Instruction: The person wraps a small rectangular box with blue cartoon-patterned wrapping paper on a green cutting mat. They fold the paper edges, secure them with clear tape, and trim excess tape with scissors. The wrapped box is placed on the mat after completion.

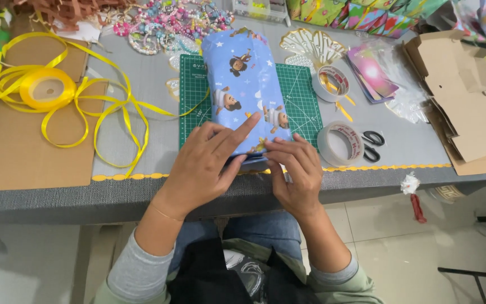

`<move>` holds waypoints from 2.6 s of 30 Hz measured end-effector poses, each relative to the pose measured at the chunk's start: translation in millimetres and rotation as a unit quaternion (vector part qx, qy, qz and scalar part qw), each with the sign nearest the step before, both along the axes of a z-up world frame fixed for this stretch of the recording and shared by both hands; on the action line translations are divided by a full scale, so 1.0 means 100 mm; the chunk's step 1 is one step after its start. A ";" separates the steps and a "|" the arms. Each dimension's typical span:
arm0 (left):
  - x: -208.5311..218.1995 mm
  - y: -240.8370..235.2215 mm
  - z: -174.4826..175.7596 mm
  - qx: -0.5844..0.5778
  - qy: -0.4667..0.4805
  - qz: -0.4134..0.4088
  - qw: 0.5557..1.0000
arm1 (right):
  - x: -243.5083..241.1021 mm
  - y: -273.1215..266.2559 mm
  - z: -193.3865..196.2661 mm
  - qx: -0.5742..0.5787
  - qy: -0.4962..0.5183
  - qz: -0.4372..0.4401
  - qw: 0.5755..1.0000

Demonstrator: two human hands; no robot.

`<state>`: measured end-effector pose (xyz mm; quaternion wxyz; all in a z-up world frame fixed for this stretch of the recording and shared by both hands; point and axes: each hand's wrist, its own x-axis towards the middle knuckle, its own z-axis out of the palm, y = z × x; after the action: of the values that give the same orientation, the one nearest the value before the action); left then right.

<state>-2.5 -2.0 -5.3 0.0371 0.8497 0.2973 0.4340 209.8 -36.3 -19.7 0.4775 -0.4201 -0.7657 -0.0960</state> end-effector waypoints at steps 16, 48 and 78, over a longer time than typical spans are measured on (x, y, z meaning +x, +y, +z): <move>0.15 -0.03 -0.12 0.041 -0.032 0.096 0.994 | 0.02 0.12 0.09 -0.009 0.092 0.060 0.994; 0.32 -0.15 -0.01 -0.009 -0.055 0.167 0.984 | -0.06 0.19 0.18 -0.035 0.011 0.032 0.999; 0.24 -0.15 -0.11 -0.138 -0.105 -0.003 0.985 | 0.02 0.47 0.89 -0.220 0.062 0.149 0.962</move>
<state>21.3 -16.7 -15.8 0.1865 0.7872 0.3461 0.4751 211.7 11.0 69.3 0.4285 -0.4013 -0.7909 0.1727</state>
